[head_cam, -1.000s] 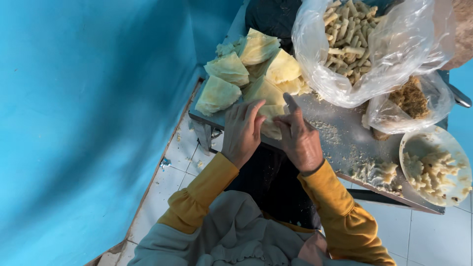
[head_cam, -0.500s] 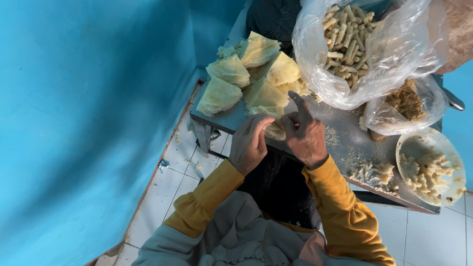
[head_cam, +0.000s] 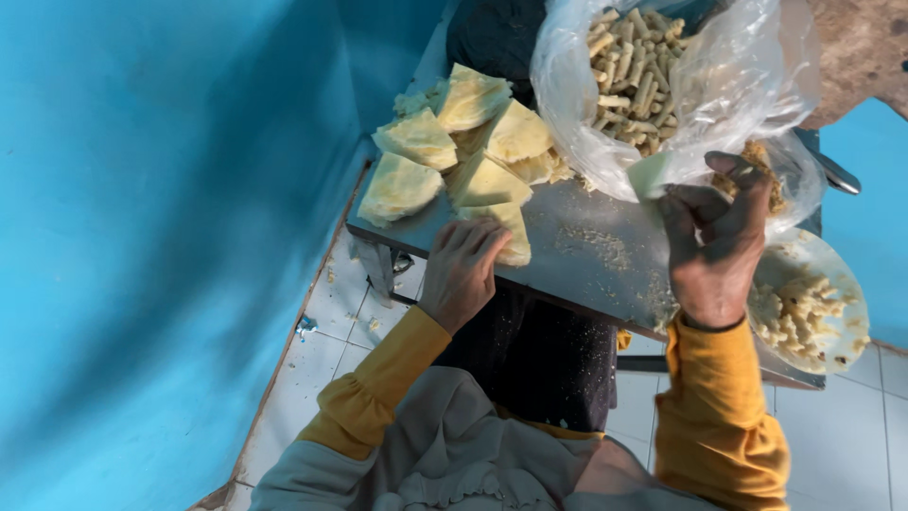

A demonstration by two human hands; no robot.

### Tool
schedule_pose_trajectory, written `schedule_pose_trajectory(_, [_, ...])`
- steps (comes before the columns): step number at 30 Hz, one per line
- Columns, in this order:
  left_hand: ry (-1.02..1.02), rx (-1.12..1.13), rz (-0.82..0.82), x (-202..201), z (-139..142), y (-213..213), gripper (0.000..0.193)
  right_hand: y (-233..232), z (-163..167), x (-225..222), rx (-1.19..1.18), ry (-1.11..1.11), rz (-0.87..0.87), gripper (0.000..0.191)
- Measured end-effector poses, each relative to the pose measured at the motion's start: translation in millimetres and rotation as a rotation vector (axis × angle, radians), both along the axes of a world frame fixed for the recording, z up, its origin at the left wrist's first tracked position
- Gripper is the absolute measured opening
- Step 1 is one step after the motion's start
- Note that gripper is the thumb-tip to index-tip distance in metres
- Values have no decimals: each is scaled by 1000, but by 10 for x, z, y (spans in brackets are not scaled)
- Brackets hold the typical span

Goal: The person folds flat pieces of dough over by hand on a wooden board, pressing and shaping them into filled pockets. They then use a knife to cut a dough piece on the board and handle puffed snack pieces from a plastic bag, placing pieces onto a plate and arranging folded dough pieces on the table.

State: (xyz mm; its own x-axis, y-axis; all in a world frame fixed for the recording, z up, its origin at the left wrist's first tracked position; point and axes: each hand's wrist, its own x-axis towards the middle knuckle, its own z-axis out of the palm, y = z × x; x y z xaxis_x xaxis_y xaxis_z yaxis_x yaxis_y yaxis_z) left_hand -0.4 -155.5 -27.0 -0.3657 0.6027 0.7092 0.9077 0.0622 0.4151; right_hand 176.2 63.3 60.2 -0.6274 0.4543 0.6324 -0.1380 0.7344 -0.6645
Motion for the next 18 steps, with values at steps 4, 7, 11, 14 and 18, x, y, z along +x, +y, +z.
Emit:
schedule_pose_trajectory(4, [0,1,10,73,-12,8,30,-252,-252,114,608,-340,97,49])
schedule_pose_trajectory(7, [64,11,-68,201,-47,11,32,-342,-467,127,400,-510,99,39])
schedule_pose_trajectory(11, [194,-9,-207,391,-138,34,31,-303,-501,123,310,-626,-5,54])
schedule_pose_trajectory(14, [220,-100,-188,443,-204,103,36,-295,-414,90,135,-658,9,54])
schedule_pose_trajectory(18, [250,-106,-141,470,-263,175,36,-348,-334,30,72,-656,-6,51])
